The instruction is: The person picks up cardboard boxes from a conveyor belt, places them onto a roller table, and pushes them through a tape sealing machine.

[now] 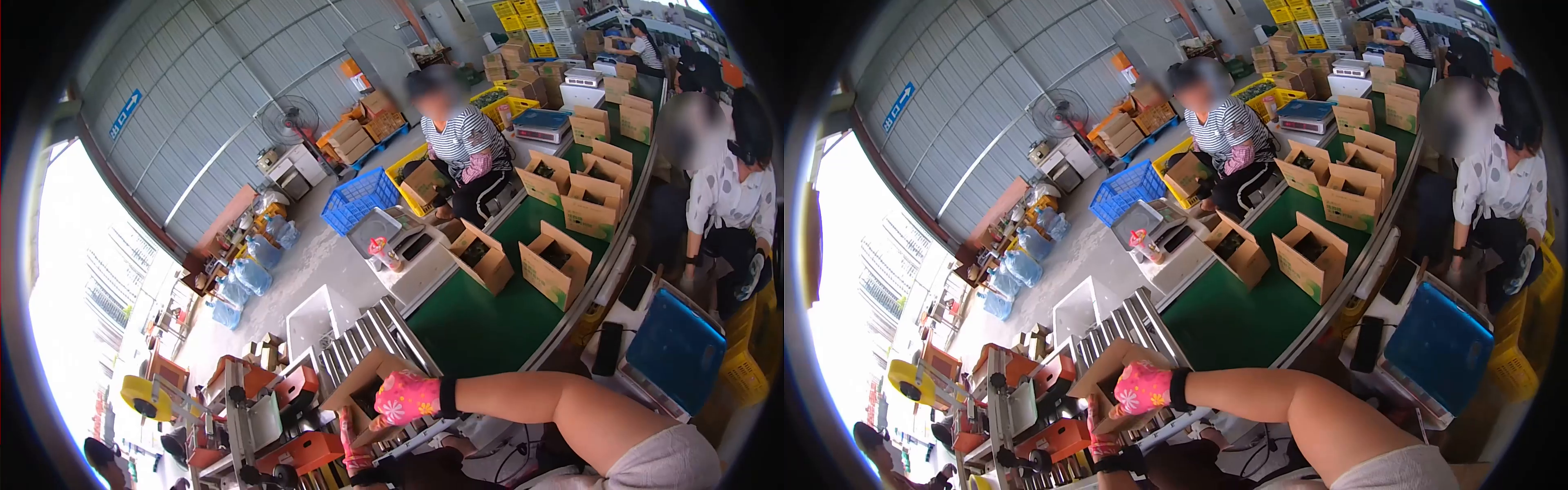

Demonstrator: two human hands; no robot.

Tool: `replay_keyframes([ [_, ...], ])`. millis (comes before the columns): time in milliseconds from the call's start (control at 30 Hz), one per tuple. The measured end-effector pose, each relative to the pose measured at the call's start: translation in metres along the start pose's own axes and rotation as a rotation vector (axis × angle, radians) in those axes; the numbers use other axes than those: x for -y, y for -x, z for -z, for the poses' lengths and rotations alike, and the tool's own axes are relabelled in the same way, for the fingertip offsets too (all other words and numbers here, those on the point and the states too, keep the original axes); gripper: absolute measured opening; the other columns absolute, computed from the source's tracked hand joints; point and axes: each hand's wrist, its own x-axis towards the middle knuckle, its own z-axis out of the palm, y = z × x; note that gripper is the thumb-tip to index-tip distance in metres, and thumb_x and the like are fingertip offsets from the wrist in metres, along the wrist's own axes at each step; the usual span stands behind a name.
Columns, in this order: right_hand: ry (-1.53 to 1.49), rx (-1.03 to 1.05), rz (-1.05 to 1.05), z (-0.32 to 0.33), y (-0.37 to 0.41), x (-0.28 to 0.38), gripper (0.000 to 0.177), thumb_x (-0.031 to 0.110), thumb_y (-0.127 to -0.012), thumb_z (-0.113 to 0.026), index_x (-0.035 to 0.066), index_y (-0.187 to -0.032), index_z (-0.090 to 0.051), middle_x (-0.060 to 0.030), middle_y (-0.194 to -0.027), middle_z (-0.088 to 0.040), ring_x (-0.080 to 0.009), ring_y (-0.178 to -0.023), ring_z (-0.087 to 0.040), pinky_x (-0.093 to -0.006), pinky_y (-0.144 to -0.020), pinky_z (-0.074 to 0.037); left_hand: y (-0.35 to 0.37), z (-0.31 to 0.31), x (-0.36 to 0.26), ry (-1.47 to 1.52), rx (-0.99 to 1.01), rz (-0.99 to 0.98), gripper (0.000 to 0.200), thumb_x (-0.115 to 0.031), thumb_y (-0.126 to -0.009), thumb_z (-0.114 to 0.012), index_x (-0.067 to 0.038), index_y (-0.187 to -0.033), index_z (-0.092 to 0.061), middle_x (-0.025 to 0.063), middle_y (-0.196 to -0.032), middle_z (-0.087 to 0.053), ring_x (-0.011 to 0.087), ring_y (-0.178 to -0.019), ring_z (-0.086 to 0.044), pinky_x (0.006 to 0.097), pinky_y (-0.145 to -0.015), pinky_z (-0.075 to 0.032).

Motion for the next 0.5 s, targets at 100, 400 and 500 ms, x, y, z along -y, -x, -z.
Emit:
replay_keyframes([
  [100, -0.077, 0.205, -0.112, 0.007, -0.039, -0.016, 0.056, 0.059, -0.081, -0.053, 0.006, -0.075, -0.071, -0.0164, -0.072, -0.066, -0.0345, -0.070, -0.065, -0.0436, -0.064, -0.051, -0.006, 0.003, -0.013, -0.055, 0.171, 0.112, 0.037, -0.032, -0.093, -0.056, -0.008, -0.120, -0.057, 0.0083, -0.109, -0.064, 0.0231, -0.099, -0.063, 0.0382, -0.087, -0.049],
  [400, 0.583, -0.565, 0.150, -0.036, -0.052, -0.022, 0.058, 0.038, -0.078, -0.066, 0.016, -0.129, -0.048, -0.0059, -0.123, -0.049, -0.0253, -0.116, -0.044, -0.0442, -0.105, -0.032, -0.005, -0.007, -0.017, -0.225, -0.074, -0.194, 0.041, -0.027, -0.097, -0.050, -0.006, -0.132, -0.045, 0.0077, -0.116, -0.059, 0.0197, -0.104, -0.058, 0.0377, -0.092, -0.046],
  [500, 0.503, -0.468, 0.076, -0.041, -0.054, -0.021, 0.042, 0.040, -0.086, -0.055, 0.013, -0.118, -0.055, -0.0050, -0.108, -0.054, -0.0245, -0.107, -0.050, -0.0426, -0.101, -0.033, -0.012, -0.023, -0.003, -0.508, -0.250, -0.679, 0.050, -0.033, -0.100, -0.043, 0.002, -0.136, -0.039, 0.0115, -0.121, -0.057, 0.0220, -0.112, -0.053, 0.0363, -0.101, -0.039],
])
